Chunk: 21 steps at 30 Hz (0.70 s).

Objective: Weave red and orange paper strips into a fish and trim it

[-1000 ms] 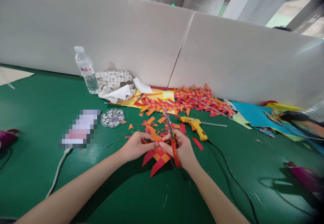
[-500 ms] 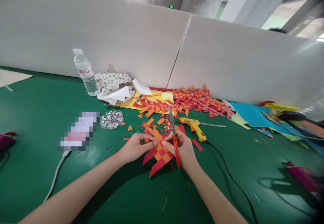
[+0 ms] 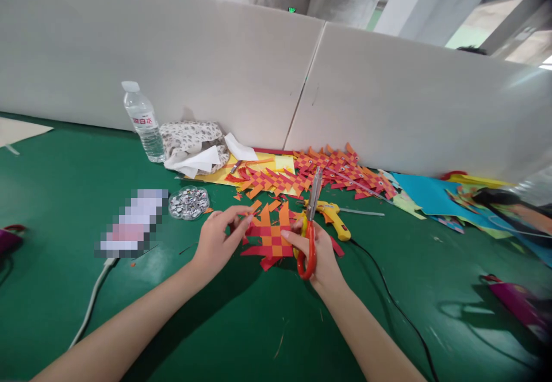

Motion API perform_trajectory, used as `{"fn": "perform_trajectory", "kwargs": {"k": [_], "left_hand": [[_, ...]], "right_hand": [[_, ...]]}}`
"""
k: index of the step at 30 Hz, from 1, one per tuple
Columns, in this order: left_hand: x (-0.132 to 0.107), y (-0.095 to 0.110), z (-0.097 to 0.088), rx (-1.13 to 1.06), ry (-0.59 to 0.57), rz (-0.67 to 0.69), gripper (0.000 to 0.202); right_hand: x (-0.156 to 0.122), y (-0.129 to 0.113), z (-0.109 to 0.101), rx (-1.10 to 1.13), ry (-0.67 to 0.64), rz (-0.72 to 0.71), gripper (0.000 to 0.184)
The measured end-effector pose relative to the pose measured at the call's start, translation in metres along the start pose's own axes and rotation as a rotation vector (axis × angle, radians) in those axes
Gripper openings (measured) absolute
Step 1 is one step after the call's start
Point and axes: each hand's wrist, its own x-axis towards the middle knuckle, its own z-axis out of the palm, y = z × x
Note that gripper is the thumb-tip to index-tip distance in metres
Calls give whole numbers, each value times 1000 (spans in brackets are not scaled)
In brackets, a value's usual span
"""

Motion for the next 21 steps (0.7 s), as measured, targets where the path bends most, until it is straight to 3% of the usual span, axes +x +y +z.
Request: {"fn": "perform_trajectory", "kwargs": {"k": [3,5,9,21], "left_hand": [[1,-1,1,-2,92,90,34],[1,-3,3,51,113,230,29],[-5,-5,10,181,30,411,14],[-9,1,12,203,-111,440,16]], "right_hand": [[-1,0,2,29,-18,31,41],[-1,2,2,17,-17,29,41],[-1,7,1,-73,-22,-22,41],[-8,9,7,-124,-118,-37,40]]}}
